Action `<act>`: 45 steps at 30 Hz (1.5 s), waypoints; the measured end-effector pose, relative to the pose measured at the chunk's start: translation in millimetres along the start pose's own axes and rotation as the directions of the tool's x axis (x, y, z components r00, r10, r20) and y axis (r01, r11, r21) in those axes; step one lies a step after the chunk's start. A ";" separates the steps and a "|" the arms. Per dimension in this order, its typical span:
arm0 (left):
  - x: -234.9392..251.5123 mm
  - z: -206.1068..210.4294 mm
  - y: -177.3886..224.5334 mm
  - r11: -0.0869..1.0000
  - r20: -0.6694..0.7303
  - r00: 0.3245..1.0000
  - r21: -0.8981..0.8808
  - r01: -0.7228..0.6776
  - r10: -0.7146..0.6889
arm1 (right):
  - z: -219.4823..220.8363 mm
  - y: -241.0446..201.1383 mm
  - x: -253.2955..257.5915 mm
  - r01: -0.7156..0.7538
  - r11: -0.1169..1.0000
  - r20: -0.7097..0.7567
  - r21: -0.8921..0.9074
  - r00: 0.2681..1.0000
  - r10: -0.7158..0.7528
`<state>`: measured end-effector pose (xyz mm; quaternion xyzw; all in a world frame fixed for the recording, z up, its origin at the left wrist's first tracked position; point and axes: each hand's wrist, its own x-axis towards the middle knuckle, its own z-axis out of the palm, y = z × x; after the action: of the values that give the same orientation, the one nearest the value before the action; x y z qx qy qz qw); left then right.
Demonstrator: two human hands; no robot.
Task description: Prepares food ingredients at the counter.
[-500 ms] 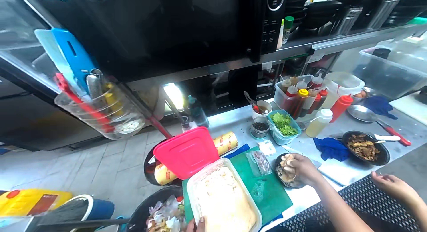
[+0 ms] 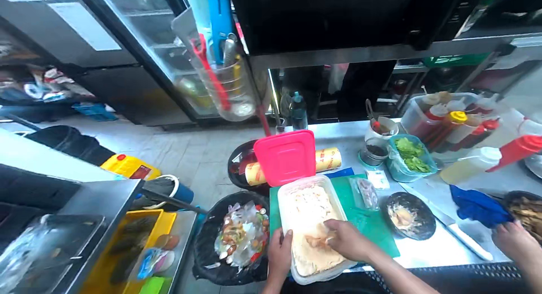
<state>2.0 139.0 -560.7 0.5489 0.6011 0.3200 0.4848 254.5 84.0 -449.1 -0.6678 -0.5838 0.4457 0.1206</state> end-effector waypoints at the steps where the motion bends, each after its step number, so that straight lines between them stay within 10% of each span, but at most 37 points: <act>1: 0.5 0.9 -0.1 1.000 -0.005 1.000 0.005 0.000 0.001 | 10.8 -2.9 3.9 -0.046 0.993 0.018 -0.112 0.999 0.049; 5: 1.3 1.3 -2.4 0.999 -0.015 1.000 0.036 -0.016 0.017 | 55.2 0.1 26.7 -0.154 0.921 0.087 -0.357 0.977 0.197; 10: 3.2 1.3 -5.7 0.999 -0.005 1.000 0.027 -0.025 0.026 | 66.2 -6.9 50.5 0.072 0.951 -0.080 -0.300 0.992 -0.101; 17: 2.1 0.8 -4.1 1.000 0.000 1.000 0.009 -0.018 0.018 | 71.5 5.3 56.1 0.289 0.821 0.206 -0.492 0.955 -0.213; 27: 3.8 1.6 -5.2 1.000 -0.010 1.000 0.029 -0.009 0.010 | 47.7 -0.9 48.7 0.048 0.935 0.015 -0.352 0.999 -0.046; 33: 4.5 0.5 -3.5 0.999 -0.005 1.000 0.032 -0.015 0.015 | 67.3 17.6 61.1 0.275 0.857 0.130 -0.435 0.961 -0.242; 45: 4.0 1.1 -5.1 1.000 0.000 1.000 0.029 -0.011 0.011 | 67.4 22.6 64.1 0.198 0.885 0.109 -0.420 0.980 -0.168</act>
<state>1.5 141.7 -566.7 0.5592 0.6028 0.3140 0.4747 215.0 110.2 -532.3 -0.6040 -0.7317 0.3158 -0.0079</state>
